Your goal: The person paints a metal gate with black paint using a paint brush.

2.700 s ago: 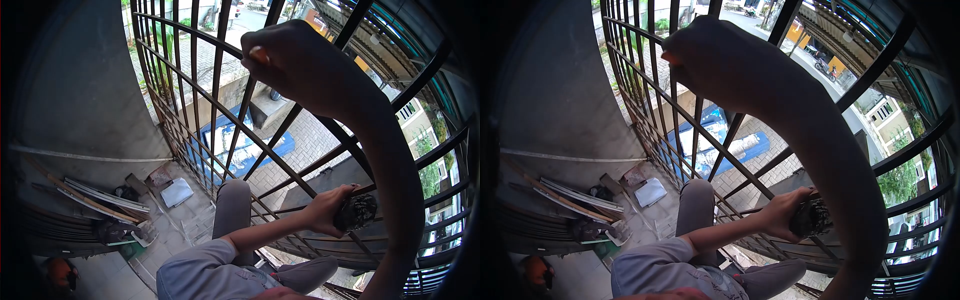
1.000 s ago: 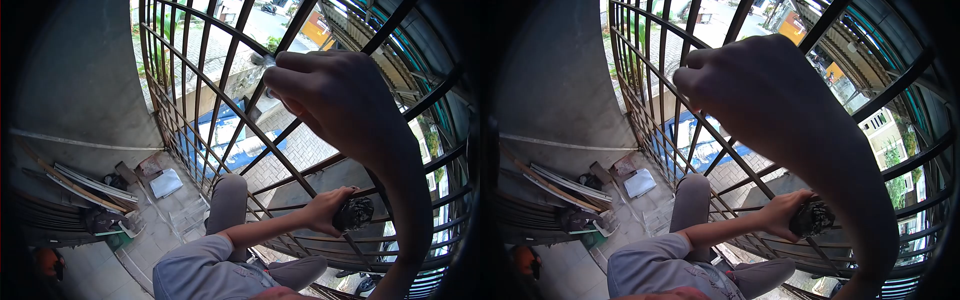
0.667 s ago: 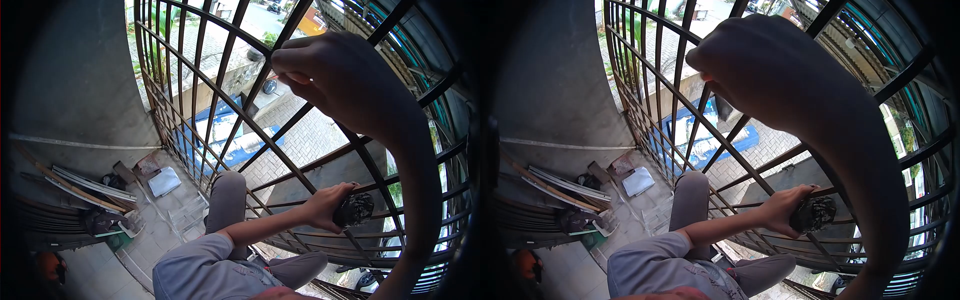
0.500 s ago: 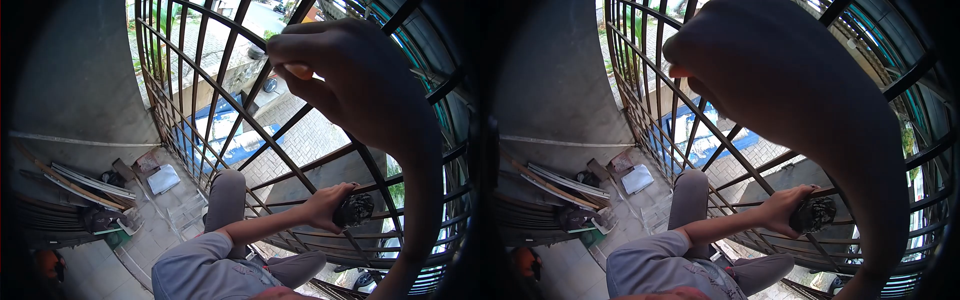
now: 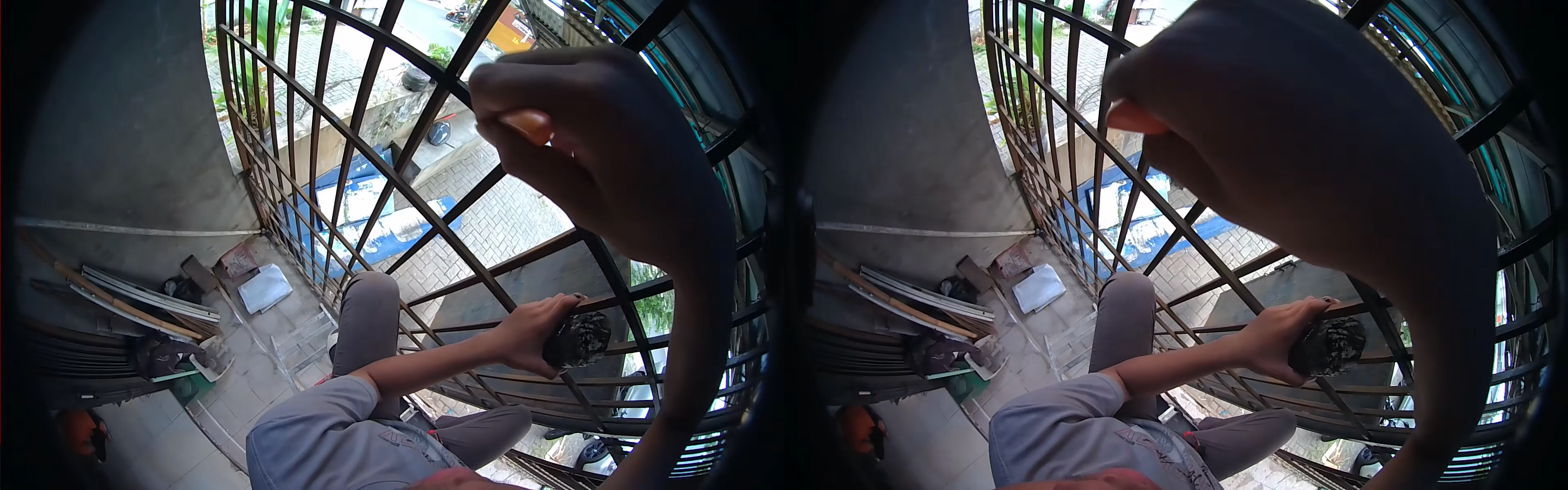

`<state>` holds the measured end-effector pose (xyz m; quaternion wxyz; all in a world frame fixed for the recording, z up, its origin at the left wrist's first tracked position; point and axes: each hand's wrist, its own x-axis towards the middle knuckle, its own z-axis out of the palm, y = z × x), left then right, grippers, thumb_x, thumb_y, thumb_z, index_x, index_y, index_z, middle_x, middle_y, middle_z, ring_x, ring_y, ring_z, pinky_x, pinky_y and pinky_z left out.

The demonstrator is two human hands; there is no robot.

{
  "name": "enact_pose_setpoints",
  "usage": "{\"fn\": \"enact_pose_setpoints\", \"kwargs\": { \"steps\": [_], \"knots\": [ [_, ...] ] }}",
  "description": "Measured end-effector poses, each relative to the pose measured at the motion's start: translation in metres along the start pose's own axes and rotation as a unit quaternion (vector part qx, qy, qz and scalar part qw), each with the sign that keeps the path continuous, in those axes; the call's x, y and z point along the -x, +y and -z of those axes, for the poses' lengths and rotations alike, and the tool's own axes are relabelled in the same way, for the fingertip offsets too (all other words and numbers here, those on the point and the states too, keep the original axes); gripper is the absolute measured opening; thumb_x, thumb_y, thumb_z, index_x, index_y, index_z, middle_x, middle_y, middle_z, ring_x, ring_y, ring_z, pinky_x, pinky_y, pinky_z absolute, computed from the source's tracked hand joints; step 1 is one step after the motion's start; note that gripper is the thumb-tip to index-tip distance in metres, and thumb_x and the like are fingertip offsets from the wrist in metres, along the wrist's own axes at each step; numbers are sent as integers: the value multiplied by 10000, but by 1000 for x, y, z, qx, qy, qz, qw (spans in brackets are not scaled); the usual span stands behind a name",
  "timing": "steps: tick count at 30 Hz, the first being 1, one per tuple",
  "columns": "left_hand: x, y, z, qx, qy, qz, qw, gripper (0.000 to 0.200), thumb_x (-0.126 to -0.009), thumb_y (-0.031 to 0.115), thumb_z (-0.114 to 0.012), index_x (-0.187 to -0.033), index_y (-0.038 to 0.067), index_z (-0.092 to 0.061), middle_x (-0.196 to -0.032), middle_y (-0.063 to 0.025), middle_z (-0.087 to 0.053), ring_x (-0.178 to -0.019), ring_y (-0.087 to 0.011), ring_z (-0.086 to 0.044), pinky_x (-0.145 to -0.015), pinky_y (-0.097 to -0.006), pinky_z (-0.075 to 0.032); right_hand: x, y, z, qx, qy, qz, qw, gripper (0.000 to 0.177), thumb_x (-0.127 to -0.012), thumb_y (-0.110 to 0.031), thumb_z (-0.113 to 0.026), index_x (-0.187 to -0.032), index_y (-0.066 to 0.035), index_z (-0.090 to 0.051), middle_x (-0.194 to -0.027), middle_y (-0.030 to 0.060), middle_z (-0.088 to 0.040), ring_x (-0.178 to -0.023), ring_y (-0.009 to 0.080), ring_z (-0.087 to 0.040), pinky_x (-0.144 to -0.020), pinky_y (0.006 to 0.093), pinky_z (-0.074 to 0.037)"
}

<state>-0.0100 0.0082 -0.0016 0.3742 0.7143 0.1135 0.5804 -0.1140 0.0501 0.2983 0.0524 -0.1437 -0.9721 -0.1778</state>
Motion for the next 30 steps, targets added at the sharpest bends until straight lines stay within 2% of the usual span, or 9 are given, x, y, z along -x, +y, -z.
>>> {"fn": "enact_pose_setpoints", "kwargs": {
  "steps": [2, 5, 8, 10, 14, 17, 20, 24, 30],
  "knots": [
    [0, -1, -1, 0, 5, -3, 1000, 1179, -566, 394, -891, -1537, 50, -319, -1270, -226, -582, -1122, -453, -638, -966, -491, -526, 4, 3, -8, 18, 28, 21, 999, 162, -954, -158, -722, -917, -43, -614, -726, 125, -608, -667, 317, -665, -602, 418, -487],
    [0, 0, -1, 1, 3, 0, 1000, 1178, -563, 392, -891, -1537, 52, -323, -1273, -221, -583, -1130, -451, -638, -973, -489, -527, 13, 4, -8, 59, -26, -63, 996, 168, -958, -155, -719, -913, -42, -603, -723, 114, -600, -630, 305, -646, -599, 421, -483],
    [-1, 1, 0, 1, -2, 11, 1000, 1179, -559, 390, -890, -1537, 53, -324, -1274, -219, -583, -1131, -449, -639, -974, -490, -528, 11, 11, -2, -99, -1, -43, 994, 171, -958, -155, -718, -906, -43, -600, -720, 103, -596, -609, 290, -633, -572, 423, -465],
    [0, 0, -1, -1, -8, 15, 1000, 1181, -557, 388, -890, -1537, 53, -324, -1274, -219, -583, -1128, -449, -640, -973, -492, -529, 16, 17, -13, 53, 28, 30, 998, 161, -967, -152, -714, -910, -41, -614, -717, 95, -602, -609, 268, -643, -546, 410, -456],
    [0, 0, -1, 1, 2, 3, 1000, 1179, -557, 386, -889, -1536, 51, -324, -1265, -222, -583, -1108, -450, -642, -960, -495, -532, 21, 9, -9, 48, 13, 17, 999, 142, -974, -127, -705, -909, -37, -617, -717, 86, -594, -603, 255, -638, -531, 398, -451],
    [-1, 1, 0, 2, 1, 3, 1000, 1168, -563, 387, -887, -1532, 49, -329, -1250, -225, -587, -1099, -455, -642, -957, -497, -532, 17, 6, -20, 6, 102, 28, 994, 124, -965, -99, -700, -900, -42, -612, -723, 81, -581, -601, 253, -636, -539, 394, -453],
    [0, 0, -1, -3, -1, 2, 1000, 1193, -547, 391, -903, -1529, 41, -324, -1240, -220, -581, -1090, -445, -637, -948, -491, -528, 24, 1, -15, 45, -37, -22, 998, 120, -925, -72, -733, -914, -37, -619, -724, 91, -566, -606, 246, -638, -543, 406, -458],
    [2, 0, 0, -23, -7, 5, 1000, 1224, -527, 389, -919, -1531, 36, -313, -1230, -208, -570, -1079, -429, -629, -935, -484, -522, 20, -11, -8, 10, 28, -29, 999, 127, -915, -65, -747, -907, -41, -622, -723, 87, -568, -597, 244, -636, -537, 407, -457],
    [2, 0, 0, -26, -8, -3, 1000, 1204, -539, 385, -917, -1522, 34, -317, -1217, -208, -567, -1069, -429, -627, -930, -484, -521, 29, -15, 4, 30, -67, -75, 994, 121, -919, -79, -740, -892, -52, -625, -716, 75, -578, -567, 237, -632, -526, 388, -462]
  ]
}}
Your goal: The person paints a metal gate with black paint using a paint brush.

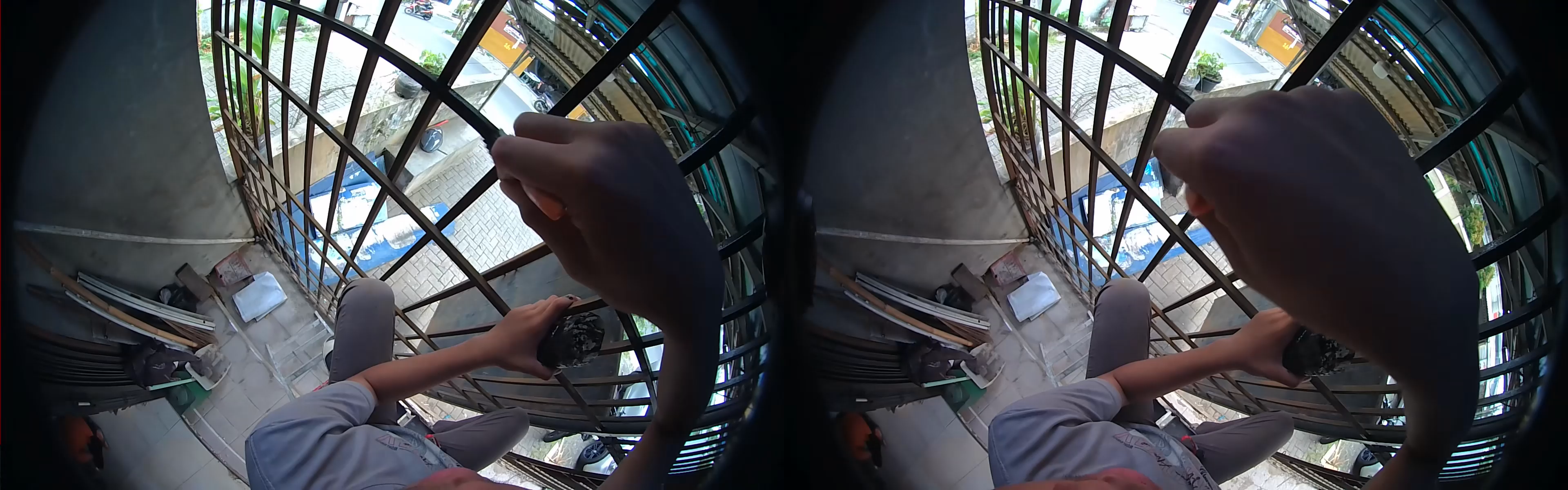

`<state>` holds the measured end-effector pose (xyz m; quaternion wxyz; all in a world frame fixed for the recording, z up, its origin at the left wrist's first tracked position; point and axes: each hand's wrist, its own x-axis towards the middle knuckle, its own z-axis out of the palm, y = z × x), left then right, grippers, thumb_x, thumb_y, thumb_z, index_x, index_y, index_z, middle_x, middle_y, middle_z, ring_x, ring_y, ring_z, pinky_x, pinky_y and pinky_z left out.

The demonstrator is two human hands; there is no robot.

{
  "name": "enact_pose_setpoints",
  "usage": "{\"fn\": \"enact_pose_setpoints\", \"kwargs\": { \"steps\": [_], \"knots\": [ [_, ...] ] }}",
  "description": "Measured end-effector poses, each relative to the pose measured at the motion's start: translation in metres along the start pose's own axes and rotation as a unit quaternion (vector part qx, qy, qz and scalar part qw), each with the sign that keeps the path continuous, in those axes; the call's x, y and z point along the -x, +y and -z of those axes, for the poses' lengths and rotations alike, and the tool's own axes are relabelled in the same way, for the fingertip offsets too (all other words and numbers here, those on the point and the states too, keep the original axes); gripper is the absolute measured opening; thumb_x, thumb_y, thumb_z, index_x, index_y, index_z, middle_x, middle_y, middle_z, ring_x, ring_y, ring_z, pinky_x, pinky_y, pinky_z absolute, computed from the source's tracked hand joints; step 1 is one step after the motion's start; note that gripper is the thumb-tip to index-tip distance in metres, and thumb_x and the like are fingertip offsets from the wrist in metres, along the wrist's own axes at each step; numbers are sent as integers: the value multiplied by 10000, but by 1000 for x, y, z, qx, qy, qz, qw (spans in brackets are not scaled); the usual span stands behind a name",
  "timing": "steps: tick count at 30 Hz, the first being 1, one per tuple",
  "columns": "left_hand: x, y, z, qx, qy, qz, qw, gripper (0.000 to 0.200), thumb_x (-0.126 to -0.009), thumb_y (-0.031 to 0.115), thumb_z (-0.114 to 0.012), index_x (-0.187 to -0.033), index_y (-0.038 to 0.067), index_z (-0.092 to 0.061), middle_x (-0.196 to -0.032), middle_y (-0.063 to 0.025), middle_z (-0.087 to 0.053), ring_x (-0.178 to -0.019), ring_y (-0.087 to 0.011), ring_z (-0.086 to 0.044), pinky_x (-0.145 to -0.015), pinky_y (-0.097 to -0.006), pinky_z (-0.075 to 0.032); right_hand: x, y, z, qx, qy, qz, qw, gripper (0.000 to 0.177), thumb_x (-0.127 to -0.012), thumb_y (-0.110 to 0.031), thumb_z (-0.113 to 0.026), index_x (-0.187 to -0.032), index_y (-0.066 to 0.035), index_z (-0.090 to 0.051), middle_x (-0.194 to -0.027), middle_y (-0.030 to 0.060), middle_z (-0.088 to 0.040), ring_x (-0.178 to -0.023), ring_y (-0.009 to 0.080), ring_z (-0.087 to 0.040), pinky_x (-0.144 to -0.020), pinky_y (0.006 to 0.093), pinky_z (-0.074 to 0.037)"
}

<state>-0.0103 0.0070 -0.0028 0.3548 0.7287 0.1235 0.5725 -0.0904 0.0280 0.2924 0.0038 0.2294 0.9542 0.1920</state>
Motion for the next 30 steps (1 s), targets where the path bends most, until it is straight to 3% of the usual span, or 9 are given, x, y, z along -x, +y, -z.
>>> {"fn": "enact_pose_setpoints", "kwargs": {
  "steps": [3, 6, 10, 12, 19, 21, 26, 28, 30],
  "knots": [
    [0, 1, 0, -11, -3, 1, 1000, 1184, -548, 385, -913, -1513, 32, -324, -1219, -210, -567, -1064, -433, -627, -931, -484, -522, -15, -34, 19, -75, 42, -35, 996, 133, -935, -92, -715, -875, -50, -604, -706, 72, -566, -556, 233, -625, -514, 388, -451],
    [1, -2, 0, -4, -2, -14, 1000, 1170, -549, 384, -910, -1503, 29, -332, -1222, -211, -567, -1066, -438, -629, -937, -486, -522, 8, -1, -24, -7, 71, -8, 997, 131, -948, -109, -699, -881, -51, -602, -716, 76, -578, -572, 225, -637, -500, 386, -444],
    [0, 1, 0, 4, -7, 1, 1000, 1179, -547, 383, -910, -1511, 30, -330, -1226, -214, -569, -1079, -443, -631, -947, -486, -523, 1, -22, 19, 18, 1, 18, 1000, 116, -951, -92, -688, -893, -36, -604, -742, 75, -599, -593, 224, -645, -504, 377, -440],
    [-2, 3, 2, 16, 8, 2, 1000, 1192, -546, 382, -907, -1525, 35, -323, -1230, -215, -572, -1093, -444, -632, -955, -485, -525, 6, 1, 2, -17, 79, 22, 997, 124, -940, -60, -702, -886, -22, -597, -767, 81, -620, -611, 230, -651, -527, 370, -447],
    [-2, 4, 3, 26, 5, 11, 1000, 1111, -605, 380, -896, -1518, 59, -350, -1261, -222, -592, -1112, -444, -654, -956, -484, -538, 8, 23, 10, -73, 6, -1, 997, 134, -930, -62, -757, -928, -26, -629, -828, 98, -657, -645, 250, -683, -560, 390, -486],
    [-3, 4, 3, 27, -7, 18, 999, 1140, -601, 386, -895, -1537, 59, -334, -1279, -219, -582, -1127, -443, -650, -961, -481, -537, -2, 24, -3, -40, 114, 61, 991, 117, -965, -87, -730, -941, -20, -637, -839, 105, -670, -672, 260, -704, -576, 383, -507],
    [-2, 2, 1, 27, -7, 20, 999, 1155, -594, 382, -893, -1547, 61, -326, -1274, -212, -587, -1124, -442, -650, -955, -478, -539, 1, 34, -4, -26, 4, 14, 1000, 123, -983, -113, -725, -969, -11, -658, -862, 120, -681, -720, 277, -725, -601, 373, -530],
    [-2, 1, 1, 25, -4, 18, 1000, 1155, -591, 381, -892, -1547, 61, -327, -1269, -210, -588, -1119, -443, -651, -952, -478, -540, 0, 39, -4, -97, 98, 45, 989, 136, -982, -127, -732, -965, -13, -659, -861, 114, -689, -717, 266, -721, -615, 392, -535],
    [-2, 2, 1, 29, -2, 14, 999, 1163, -584, 379, -893, -1548, 63, -327, -1252, -213, -589, -1103, -443, -652, -948, -479, -540, -12, 36, -12, -77, 132, 66, 986, 133, -986, -118, -726, -957, -11, -652, -860, 108, -691, -718, 247, -716, -629, 385, -541]
  ]
}}
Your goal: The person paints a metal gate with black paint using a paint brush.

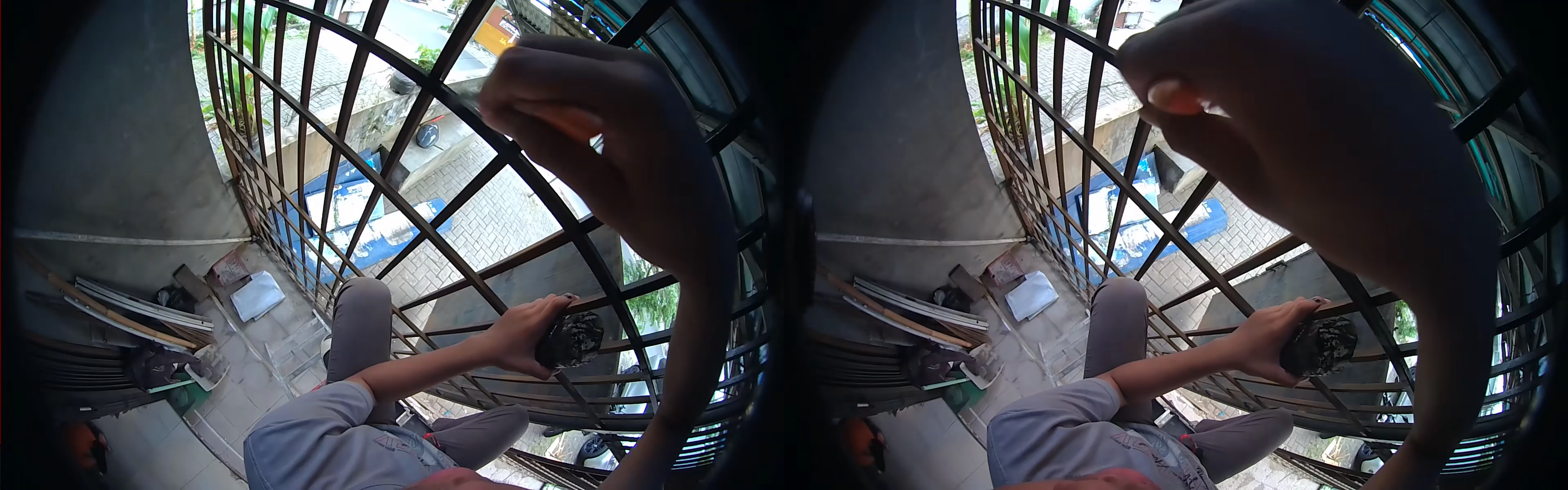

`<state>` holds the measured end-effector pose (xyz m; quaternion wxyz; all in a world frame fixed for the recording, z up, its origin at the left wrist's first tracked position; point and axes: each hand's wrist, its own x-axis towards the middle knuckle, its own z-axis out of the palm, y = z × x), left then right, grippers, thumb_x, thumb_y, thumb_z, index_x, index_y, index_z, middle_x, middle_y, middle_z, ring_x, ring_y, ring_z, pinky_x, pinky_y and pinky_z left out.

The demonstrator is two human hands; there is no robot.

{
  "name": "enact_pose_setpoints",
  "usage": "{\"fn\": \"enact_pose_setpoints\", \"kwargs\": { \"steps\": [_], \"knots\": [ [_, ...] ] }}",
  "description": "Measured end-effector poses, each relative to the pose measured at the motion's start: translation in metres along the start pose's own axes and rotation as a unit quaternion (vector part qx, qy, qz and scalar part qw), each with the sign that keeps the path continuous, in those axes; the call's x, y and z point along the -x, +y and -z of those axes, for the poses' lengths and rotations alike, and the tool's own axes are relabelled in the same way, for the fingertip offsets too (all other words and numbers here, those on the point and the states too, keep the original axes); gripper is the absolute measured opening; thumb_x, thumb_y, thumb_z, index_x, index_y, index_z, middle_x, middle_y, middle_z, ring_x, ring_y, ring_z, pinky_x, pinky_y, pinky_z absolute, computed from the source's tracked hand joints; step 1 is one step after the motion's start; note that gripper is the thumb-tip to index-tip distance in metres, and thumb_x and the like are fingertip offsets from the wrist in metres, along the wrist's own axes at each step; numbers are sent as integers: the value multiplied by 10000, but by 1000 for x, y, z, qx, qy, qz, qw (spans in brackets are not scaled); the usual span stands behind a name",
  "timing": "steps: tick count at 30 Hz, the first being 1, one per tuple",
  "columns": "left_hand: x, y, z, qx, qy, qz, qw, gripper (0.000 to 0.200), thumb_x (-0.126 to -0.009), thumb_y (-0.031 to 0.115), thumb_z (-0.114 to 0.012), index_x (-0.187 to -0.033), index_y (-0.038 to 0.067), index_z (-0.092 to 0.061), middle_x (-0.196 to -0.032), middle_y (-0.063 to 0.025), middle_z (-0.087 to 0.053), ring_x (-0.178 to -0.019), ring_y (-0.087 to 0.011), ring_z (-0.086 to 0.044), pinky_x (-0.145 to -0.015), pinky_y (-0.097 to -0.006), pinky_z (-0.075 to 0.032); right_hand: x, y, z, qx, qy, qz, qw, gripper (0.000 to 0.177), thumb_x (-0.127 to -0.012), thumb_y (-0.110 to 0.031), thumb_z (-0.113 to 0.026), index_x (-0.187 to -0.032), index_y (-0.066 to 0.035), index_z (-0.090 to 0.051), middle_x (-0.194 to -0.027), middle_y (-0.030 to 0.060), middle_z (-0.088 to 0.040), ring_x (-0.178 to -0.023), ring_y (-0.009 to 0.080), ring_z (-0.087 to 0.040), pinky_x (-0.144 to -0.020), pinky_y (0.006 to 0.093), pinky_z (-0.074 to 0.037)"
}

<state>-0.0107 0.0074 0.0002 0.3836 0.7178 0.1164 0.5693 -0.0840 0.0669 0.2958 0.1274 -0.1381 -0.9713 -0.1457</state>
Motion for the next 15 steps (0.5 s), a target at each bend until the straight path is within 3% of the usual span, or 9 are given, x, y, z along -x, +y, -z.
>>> {"fn": "enact_pose_setpoints", "kwargs": {
  "steps": [2, 4, 5, 11, 13, 15],
  "knots": [
    [0, 1, 0, 2, 0, 1, 1000, 1169, -578, 377, -895, -1549, 63, -325, -1247, -213, -588, -1101, -441, -652, -947, -478, -539, 0, -1, -3, 20, 29, 28, 999, 132, -989, -109, -721, -949, -9, -644, -860, 102, -693, -719, 229, -711, -643, 377, -546],
    [0, 1, 1, 1, 2, 3, 1000, 1175, -572, 376, -896, -1550, 63, -324, -1242, -213, -588, -1099, -440, -653, -947, -478, -539, 11, 0, 0, 57, -66, -40, 995, 94, -986, -66, -719, -969, 0, -654, -890, 105, -698, -762, 210, -709, -693, 356, -562],
    [1, 0, 0, 1, -1, 5, 1000, 1177, -570, 375, -896, -1550, 63, -324, -1246, -213, -588, -1104, -440, -652, -950, -477, -539, 12, 0, 4, 57, -67, -40, 995, 94, -986, -66, -719, -969, 0, -654, -890, 105, -698, -762, 210, -709, -693, 356, -562],
    [0, 0, 0, 3, 1, -3, 1000, 1179, -570, 379, -895, -1550, 61, -323, -1259, -213, -587, -1112, -443, -649, -952, -478, -535, -5, -4, 11, -93, -19, -73, 993, 106, -985, -74, -726, -998, 13, -667, -906, 91, -697, -836, 194, -712, -757, 333, -568],
    [1, 0, 0, 1, 3, -1, 1000, 1178, -572, 382, -895, -1550, 61, -323, -1260, -214, -587, -1113, -444, -649, -952, -480, -533, -3, -7, 22, -12, -128, -81, 988, 103, -997, -80, -717, -1009, 15, -676, -937, 82, -705, -870, 178, -717, -789, 318, -574],
    [0, 0, 0, 4, -1, 1, 1000, 1171, -578, 380, -893, -1551, 61, -325, -1266, -215, -586, -1117, -439, -650, -956, -481, -529, 7, -9, 24, -64, -97, -114, 987, 102, -1001, -83, -714, -1008, 13, -681, -950, 80, -708, -874, 181, -719, -794, 315, -579]
  ]
}}
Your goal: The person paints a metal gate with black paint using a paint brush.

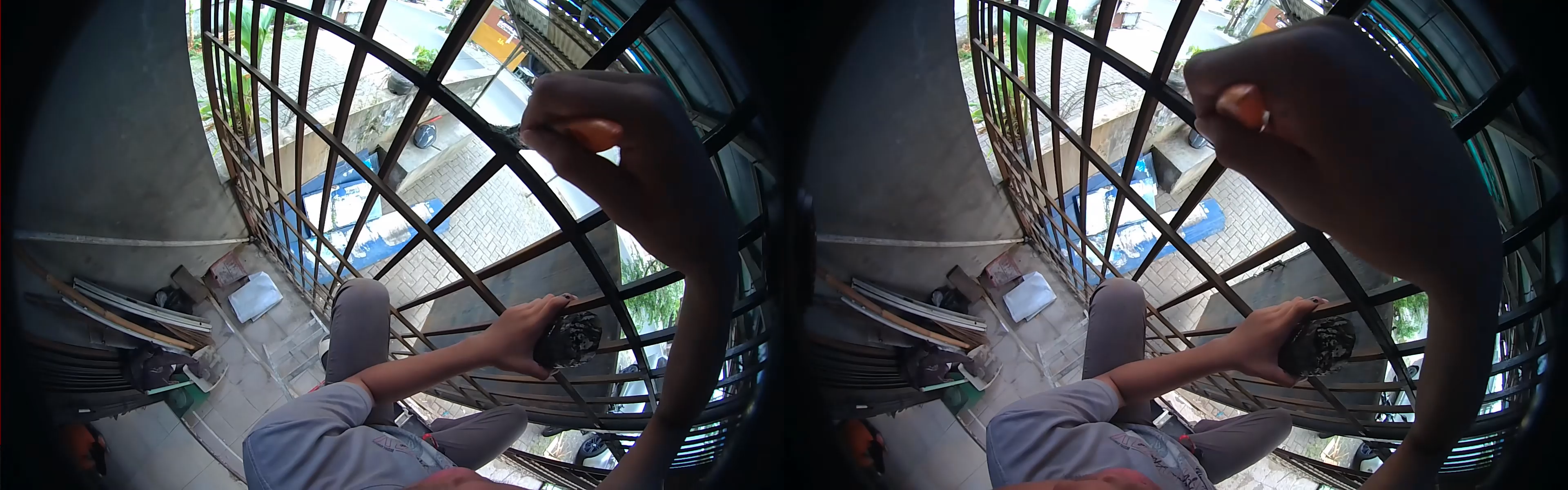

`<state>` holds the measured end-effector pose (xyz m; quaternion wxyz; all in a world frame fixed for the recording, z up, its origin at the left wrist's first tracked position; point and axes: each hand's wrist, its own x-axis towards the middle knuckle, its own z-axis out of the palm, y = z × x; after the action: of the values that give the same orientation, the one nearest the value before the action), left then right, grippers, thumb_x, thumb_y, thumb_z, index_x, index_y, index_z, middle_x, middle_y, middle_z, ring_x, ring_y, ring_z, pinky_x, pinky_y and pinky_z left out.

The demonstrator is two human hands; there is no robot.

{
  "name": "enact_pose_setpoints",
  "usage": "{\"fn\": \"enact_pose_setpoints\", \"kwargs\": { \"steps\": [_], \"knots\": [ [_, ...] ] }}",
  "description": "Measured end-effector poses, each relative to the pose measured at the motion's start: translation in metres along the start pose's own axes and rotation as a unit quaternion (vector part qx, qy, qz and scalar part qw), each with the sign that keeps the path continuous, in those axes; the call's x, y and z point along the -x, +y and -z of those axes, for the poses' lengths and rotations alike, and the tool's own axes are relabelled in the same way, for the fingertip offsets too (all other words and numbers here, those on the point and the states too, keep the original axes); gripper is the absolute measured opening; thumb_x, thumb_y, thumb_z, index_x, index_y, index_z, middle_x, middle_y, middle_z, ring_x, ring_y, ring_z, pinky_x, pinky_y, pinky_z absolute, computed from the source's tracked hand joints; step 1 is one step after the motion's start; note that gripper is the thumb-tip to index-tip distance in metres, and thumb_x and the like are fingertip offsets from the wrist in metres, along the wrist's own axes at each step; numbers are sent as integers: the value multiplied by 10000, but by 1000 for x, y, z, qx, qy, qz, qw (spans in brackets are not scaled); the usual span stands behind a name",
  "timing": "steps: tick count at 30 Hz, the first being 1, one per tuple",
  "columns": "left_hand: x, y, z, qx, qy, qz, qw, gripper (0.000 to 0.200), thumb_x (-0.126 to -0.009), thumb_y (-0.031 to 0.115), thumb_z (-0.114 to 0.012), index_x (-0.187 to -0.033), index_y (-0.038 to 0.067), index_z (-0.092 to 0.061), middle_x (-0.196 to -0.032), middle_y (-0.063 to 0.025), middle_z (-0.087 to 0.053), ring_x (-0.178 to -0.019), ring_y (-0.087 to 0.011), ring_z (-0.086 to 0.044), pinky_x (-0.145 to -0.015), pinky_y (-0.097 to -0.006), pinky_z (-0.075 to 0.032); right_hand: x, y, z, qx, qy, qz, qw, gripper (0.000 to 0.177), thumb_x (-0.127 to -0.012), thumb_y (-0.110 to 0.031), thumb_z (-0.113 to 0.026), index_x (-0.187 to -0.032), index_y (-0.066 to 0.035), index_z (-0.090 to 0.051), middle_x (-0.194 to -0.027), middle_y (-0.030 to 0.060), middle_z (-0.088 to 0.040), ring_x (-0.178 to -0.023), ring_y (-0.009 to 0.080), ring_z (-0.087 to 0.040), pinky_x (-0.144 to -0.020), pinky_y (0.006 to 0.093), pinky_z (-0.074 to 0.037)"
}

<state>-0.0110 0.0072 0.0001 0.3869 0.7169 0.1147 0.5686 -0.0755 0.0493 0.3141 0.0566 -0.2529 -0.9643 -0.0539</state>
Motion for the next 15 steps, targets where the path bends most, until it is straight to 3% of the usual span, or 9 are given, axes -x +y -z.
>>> {"fn": "enact_pose_setpoints", "kwargs": {
  "steps": [2, 4, 6, 8, 10, 12, 13, 15],
  "knots": [
    [-1, 0, 1, 0, -3, 1, 1000, 1166, -581, 377, -891, -1551, 61, -326, -1270, -215, -586, -1119, -438, -651, -958, -480, -530, 4, 4, -5, -57, 27, -27, 998, 101, -1004, -86, -710, -1007, 12, -686, -962, 77, -711, -879, 183, -722, -799, 312, -584],
    [-1, 1, 1, -1, -7, 1, 1000, 1161, -584, 373, -889, -1551, 61, -327, -1274, -214, -587, -1122, -437, -651, -959, -479, -530, -1, 13, -21, -14, 116, 48, 992, 120, -1000, -106, -721, -996, 11, -693, -957, 80, -711, -870, 189, -722, -770, 315, -588],
    [-1, 3, 2, -3, -2, 3, 1000, 1161, -587, 370, -889, -1553, 59, -326, -1279, -215, -587, -1118, -435, -652, -954, -476, -533, -1, 11, -16, -48, 89, 51, 994, 111, -1005, -97, -707, -984, 10, -690, -960, 83, -710, -866, 192, -726, -766, 325, -596],
    [-1, 4, 3, -4, -4, 5, 1000, 1163, -587, 369, -890, -1555, 59, -326, -1280, -216, -587, -1117, -435, -653, -953, -475, -534, -1, 0, 2, 56, -75, -4, 996, 88, -1015, -68, -684, -974, 11, -688, -939, 84, -711, -874, 187, -737, -786, 319, -605],
    [-1, 3, 2, -4, -5, 8, 1000, 1165, -587, 369, -891, -1556, 58, -325, -1281, -216, -587, -1117, -434, -653, -951, -475, -534, 2, 4, -10, 81, -33, -18, 996, 141, -1036, -114, -669, -966, 7, -686, -894, 93, -710, -860, 179, -744, -743, 329, -594],
    [-1, 3, 2, -4, 6, -10, 1000, 1174, -587, 371, -893, -1561, 58, -317, -1282, -218, -586, -1114, -435, -654, -948, -476, -535, -4, 13, -30, -143, 202, 118, 962, 213, -1044, -195, -677, -964, 2, -693, -841, 108, -706, -824, 170, -740, -677, 350, -561],
    [-1, 3, 2, -3, 5, -9, 1000, 1174, -587, 371, -893, -1561, 58, -317, -1282, -218, -586, -1114, -435, -654, -948, -476, -535, -13, 15, -25, -53, 169, 111, 978, 258, -1045, -246, -678, -960, -4, -699, -815, 120, -705, -785, 191, -741, -656, 380, -541],
    [-2, 4, 4, -3, 1, -10, 1000, 1182, -586, 372, -893, -1564, 58, -309, -1276, -217, -586, -1112, -440, -651, -944, -477, -537, -9, 4, -22, -34, 124, 67, 989, 249, -1039, -236, -683, -956, -1, -700, -802, 125, -700, -747, 211, -730, -650, 381, -535]
  ]
}}
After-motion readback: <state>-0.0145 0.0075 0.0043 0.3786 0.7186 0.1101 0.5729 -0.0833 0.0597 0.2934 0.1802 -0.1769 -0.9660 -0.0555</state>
